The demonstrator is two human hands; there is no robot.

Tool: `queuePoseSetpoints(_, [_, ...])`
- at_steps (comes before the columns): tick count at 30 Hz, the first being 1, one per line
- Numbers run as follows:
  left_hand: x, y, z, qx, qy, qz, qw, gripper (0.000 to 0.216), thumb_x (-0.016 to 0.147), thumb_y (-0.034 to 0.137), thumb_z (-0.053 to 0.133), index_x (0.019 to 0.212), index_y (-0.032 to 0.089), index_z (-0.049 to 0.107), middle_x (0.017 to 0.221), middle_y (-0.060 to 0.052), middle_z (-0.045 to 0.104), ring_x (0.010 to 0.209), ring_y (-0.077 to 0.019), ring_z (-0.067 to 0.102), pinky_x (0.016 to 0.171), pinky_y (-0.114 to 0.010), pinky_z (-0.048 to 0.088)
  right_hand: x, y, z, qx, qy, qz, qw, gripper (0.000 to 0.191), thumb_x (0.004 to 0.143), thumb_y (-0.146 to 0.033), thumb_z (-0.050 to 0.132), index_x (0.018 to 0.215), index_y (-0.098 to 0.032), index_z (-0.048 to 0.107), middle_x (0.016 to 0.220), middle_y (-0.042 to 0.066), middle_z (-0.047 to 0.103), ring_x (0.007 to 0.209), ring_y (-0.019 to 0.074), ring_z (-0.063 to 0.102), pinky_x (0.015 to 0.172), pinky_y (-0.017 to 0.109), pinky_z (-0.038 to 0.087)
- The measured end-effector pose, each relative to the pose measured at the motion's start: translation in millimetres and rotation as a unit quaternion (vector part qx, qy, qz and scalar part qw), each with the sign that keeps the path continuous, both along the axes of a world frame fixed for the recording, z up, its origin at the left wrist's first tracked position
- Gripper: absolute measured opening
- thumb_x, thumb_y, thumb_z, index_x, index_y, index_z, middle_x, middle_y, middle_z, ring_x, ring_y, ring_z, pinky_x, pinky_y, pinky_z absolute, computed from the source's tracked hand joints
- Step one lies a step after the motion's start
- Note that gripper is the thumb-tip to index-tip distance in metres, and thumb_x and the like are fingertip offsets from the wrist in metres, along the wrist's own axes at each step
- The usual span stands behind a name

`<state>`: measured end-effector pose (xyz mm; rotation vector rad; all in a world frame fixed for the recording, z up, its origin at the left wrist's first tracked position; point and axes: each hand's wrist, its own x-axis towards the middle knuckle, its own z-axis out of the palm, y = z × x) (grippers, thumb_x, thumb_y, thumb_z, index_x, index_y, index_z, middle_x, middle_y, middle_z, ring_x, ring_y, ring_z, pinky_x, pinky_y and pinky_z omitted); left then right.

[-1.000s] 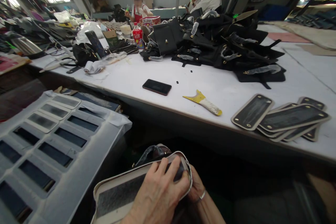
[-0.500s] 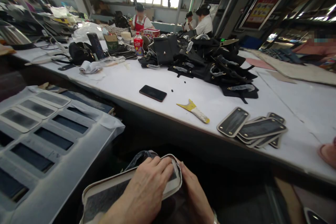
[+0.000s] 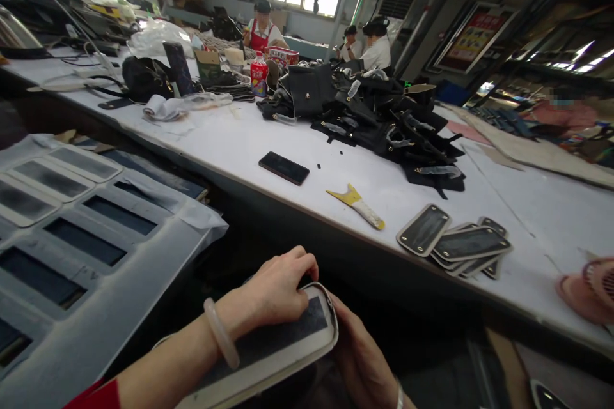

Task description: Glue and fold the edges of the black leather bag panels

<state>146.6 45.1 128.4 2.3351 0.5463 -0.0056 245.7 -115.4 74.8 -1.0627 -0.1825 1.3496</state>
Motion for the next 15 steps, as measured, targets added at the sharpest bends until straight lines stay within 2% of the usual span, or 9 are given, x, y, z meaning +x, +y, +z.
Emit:
queuePoseSetpoints(2, [-3.5, 3.5, -2.9, -0.005, 0.005, -0.001, 1.000, 0.026, 0.070, 0.019, 0.053, 0.094, 0.026, 0.061, 0.100, 0.000, 0.064, 0.084, -0.0200, 0.064, 0.069, -0.030, 0.047, 5.0, 1.0, 2.5, -0.011, -0.055, 0.022, 0.998, 0.042, 0.092, -0.049, 0.059, 0.121, -0.021, 0.070, 0.115, 0.006, 0.071, 0.112, 0.0261, 0.060, 0.103, 0.039, 0.042])
queuePoseSetpoints(4, [-12.1, 4.3, -3.7, -0.016, 0.007, 0.006, 1.000, 0.029, 0.071, 0.021, 0.052, 0.098, 0.025, 0.060, 0.101, -0.001, 0.065, 0.086, -0.0215, 0.064, 0.071, -0.032, 0.047, 14.4, 4.5, 6.0, -0.036, -0.159, 0.054, 0.985, 0.047, 0.091, -0.055, 0.058, 0.120, -0.020, 0.070, 0.116, 0.008, 0.070, 0.111, 0.0266, 0.060, 0.102, 0.040, 0.042])
queuePoseSetpoints(6, [-23.8, 3.0, -3.3, -0.030, 0.016, 0.025, 0.999, 0.034, 0.069, 0.020, 0.052, 0.101, 0.025, 0.060, 0.102, -0.002, 0.067, 0.088, -0.0223, 0.064, 0.072, -0.032, 0.047, 25.2, 11.6, 11.6, -0.060, -0.277, 0.100, 0.954, 0.049, 0.086, -0.057, 0.064, 0.117, -0.021, 0.072, 0.112, 0.008, 0.072, 0.106, 0.0273, 0.062, 0.097, 0.039, 0.045])
queuePoseSetpoints(8, [-35.2, 1.1, -3.3, -0.048, 0.027, 0.051, 0.997, 0.037, 0.066, 0.019, 0.052, 0.102, 0.025, 0.060, 0.101, -0.002, 0.068, 0.089, -0.0229, 0.064, 0.072, -0.032, 0.046, 34.2, 22.5, 19.8, -0.054, -0.387, 0.157, 0.907, 0.044, 0.082, -0.053, 0.070, 0.113, -0.021, 0.074, 0.105, 0.008, 0.073, 0.099, 0.0263, 0.065, 0.088, 0.037, 0.049])
queuePoseSetpoints(11, [-45.5, 0.1, -4.5, -0.084, 0.042, 0.086, 0.992, 0.036, 0.067, 0.022, 0.054, 0.102, 0.025, 0.060, 0.100, -0.002, 0.070, 0.088, -0.0229, 0.065, 0.070, -0.030, 0.047, 40.9, 42.0, 34.7, 0.025, -0.535, 0.252, 0.806, 0.027, 0.087, -0.039, 0.066, 0.104, -0.021, 0.076, 0.100, 0.008, 0.072, 0.089, 0.0218, 0.066, 0.079, 0.032, 0.049])
queuePoseSetpoints(15, [-45.6, 4.3, -4.6, -0.120, 0.070, 0.099, 0.985, 0.036, 0.065, 0.025, 0.058, 0.102, 0.026, 0.061, 0.097, 0.000, 0.072, 0.085, -0.0234, 0.067, 0.068, -0.029, 0.046, 42.8, 63.6, 45.2, 0.127, -0.685, 0.375, 0.612, 0.026, 0.093, -0.020, 0.049, 0.098, -0.016, 0.074, 0.095, 0.010, 0.070, 0.085, 0.0204, 0.064, 0.075, 0.031, 0.048])
